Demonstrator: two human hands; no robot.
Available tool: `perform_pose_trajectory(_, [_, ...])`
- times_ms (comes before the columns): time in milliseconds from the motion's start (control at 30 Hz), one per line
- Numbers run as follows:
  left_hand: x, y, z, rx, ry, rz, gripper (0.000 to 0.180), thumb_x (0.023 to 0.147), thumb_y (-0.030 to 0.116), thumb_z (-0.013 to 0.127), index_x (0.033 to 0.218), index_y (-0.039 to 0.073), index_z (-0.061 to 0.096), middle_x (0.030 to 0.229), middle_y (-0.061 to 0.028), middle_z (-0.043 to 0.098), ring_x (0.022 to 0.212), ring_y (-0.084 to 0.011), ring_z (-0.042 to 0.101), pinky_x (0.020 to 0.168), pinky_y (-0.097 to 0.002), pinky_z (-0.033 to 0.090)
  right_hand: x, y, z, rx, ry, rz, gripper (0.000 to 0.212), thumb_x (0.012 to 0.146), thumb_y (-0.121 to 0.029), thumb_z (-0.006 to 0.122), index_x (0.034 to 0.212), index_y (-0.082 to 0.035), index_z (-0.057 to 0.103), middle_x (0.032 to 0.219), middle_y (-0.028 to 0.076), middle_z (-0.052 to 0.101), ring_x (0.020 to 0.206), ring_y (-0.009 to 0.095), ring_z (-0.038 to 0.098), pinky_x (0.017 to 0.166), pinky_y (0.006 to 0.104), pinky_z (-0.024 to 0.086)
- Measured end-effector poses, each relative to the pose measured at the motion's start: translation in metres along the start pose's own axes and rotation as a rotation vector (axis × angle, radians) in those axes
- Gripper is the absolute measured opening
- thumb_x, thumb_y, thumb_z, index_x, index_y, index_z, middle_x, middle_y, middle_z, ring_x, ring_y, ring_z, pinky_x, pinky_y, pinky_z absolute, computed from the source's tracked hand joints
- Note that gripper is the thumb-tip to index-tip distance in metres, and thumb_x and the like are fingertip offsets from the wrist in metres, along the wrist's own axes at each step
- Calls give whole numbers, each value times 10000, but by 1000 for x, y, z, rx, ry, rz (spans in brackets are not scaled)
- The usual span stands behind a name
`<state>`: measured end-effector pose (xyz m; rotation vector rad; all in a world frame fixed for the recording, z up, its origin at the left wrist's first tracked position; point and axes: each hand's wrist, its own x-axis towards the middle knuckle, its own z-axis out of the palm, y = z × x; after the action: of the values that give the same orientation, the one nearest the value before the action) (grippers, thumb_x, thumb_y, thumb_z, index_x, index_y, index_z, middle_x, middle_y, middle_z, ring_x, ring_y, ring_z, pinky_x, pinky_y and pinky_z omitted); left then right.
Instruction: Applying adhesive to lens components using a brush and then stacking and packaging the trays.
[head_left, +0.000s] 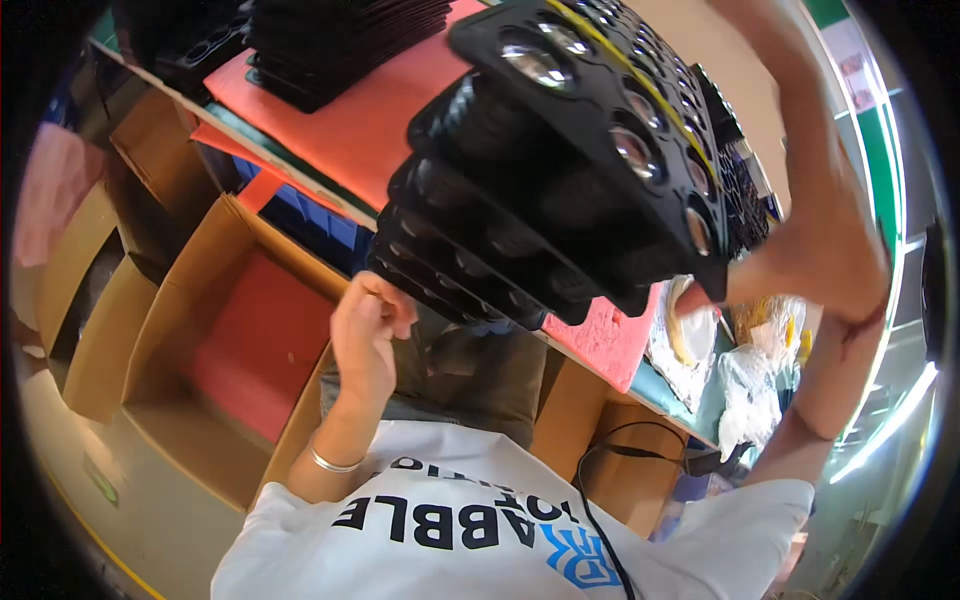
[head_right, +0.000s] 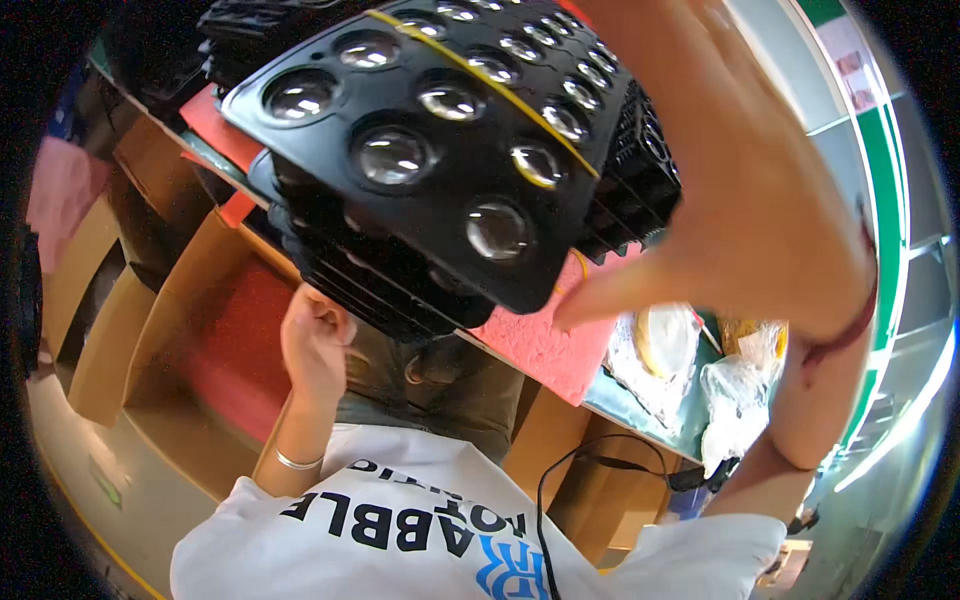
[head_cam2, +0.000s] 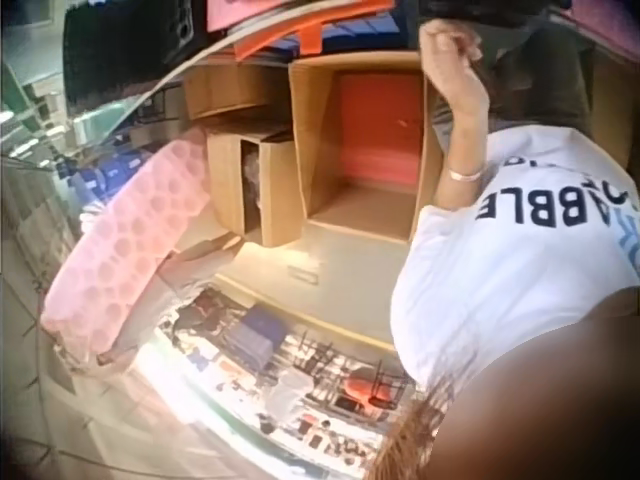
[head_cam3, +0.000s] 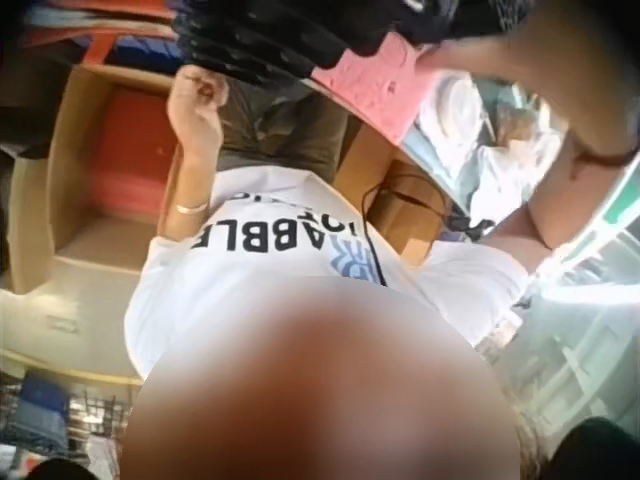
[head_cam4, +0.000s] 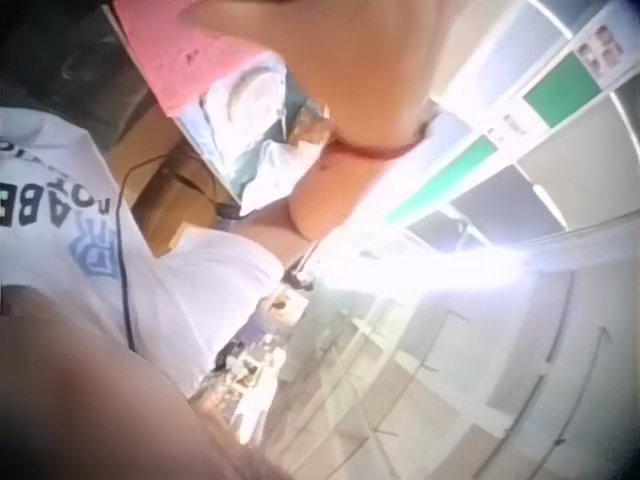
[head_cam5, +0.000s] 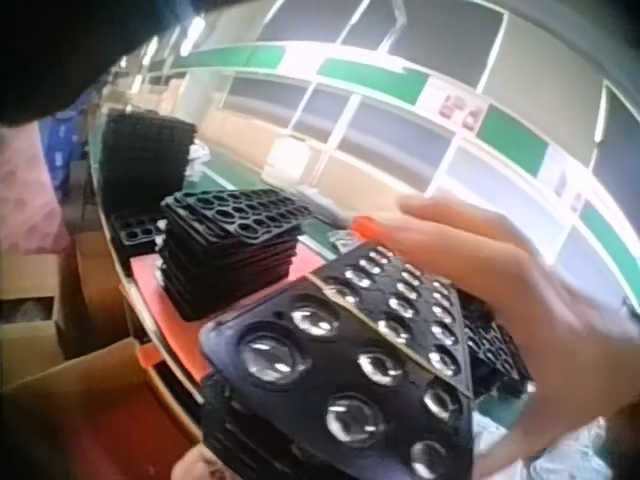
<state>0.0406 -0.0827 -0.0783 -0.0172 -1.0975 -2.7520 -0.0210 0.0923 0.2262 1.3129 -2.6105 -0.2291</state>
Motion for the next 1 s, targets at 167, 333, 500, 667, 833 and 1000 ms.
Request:
perform_pose_trajectory(167, [21,24,-9,305,-23,105,328,932,275,388,761,34,529,642,-1,529,558,-33,413,513,-161,301,-79,-35,49,303,364,84,1345,330,-599,818,1364,-69,141,1315,248,312,1236,406,311,1022,471,211])
perform_pose_trajectory(333, [19,35,10,457,64,112,255,916,210,457,794,18,571,561,32,502,447,-5,360,411,-147,242,-117,-81,124,432,376,650,756,541,-287,807,1161,-34,457,1185,166,448,1166,371,358,969,454,275])
perform_pose_trajectory(500, [16,34,14,502,98,144,252,902,165,413,815,5,587,589,22,513,472,-17,392,423,-155,265,-98,-96,165,174,457,626,454,603,-363,743,913,-68,592,961,53,554,908,272,518,837,424,368])
perform_pose_trajectory(667, [2,23,26,530,168,140,241,890,186,443,789,21,586,574,-1,527,438,-22,391,402,-160,246,-91,-93,173,210,532,677,513,554,-453,731,850,-60,589,869,51,547,828,226,536,776,393,415])
perform_pose_trajectory(833, [-32,3,46,522,118,105,239,902,205,454,821,11,567,621,-24,541,498,-28,413,443,-153,272,-98,-94,182,330,621,739,458,557,-384,732,824,-39,595,874,68,561,788,230,557,693,335,457])
perform_pose_trajectory(1000, [-42,-2,50,589,99,74,264,926,224,408,866,17,560,632,-20,532,502,-35,402,451,-165,287,-102,-92,181,435,684,794,416,534,-343,734,799,-47,609,832,45,583,758,208,562,673,337,432])
